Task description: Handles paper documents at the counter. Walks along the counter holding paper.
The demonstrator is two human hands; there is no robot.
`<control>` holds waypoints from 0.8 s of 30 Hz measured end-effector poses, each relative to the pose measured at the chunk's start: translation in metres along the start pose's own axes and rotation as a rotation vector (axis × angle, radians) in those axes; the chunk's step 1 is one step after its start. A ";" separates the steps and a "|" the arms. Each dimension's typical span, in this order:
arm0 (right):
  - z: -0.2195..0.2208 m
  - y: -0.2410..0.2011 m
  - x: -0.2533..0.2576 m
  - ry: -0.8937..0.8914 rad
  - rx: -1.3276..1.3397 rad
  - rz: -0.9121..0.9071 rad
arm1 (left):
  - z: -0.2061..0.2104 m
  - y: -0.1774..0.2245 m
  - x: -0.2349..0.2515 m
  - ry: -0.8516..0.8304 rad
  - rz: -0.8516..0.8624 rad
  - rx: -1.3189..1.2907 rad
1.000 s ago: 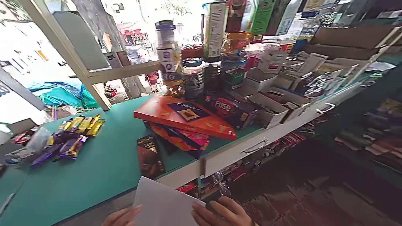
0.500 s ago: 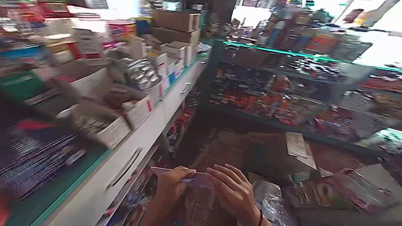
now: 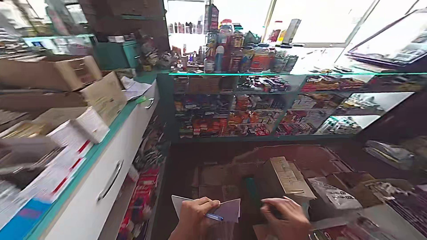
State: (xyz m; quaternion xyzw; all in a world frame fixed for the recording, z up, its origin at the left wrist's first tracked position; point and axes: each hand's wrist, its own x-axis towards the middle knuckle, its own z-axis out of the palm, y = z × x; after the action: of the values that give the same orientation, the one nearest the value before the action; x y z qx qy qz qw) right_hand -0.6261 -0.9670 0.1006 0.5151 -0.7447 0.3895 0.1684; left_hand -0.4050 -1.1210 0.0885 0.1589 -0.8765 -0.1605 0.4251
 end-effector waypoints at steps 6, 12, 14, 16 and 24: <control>0.066 0.095 0.163 -0.040 0.107 -0.147 | 0.129 -0.092 0.179 -0.004 0.089 -0.121; 0.143 0.189 0.314 0.081 -0.039 -0.319 | 0.210 -0.177 0.335 -0.041 0.113 -0.217; 0.161 0.223 0.353 0.126 -0.099 -0.353 | 0.241 -0.213 0.370 -0.029 0.127 -0.234; 0.174 0.265 0.392 0.172 -0.146 -0.362 | 0.275 -0.250 0.406 -0.004 0.137 -0.203; 0.183 0.458 0.514 0.239 -0.433 -0.129 | 0.479 -0.366 0.624 -0.173 0.396 -0.356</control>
State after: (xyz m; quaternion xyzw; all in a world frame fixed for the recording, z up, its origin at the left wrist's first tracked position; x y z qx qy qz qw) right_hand -1.2214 -1.3560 0.1322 0.4639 -0.7511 0.2675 0.3860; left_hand -1.1018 -1.6390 0.0880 -0.1068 -0.8815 -0.2386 0.3931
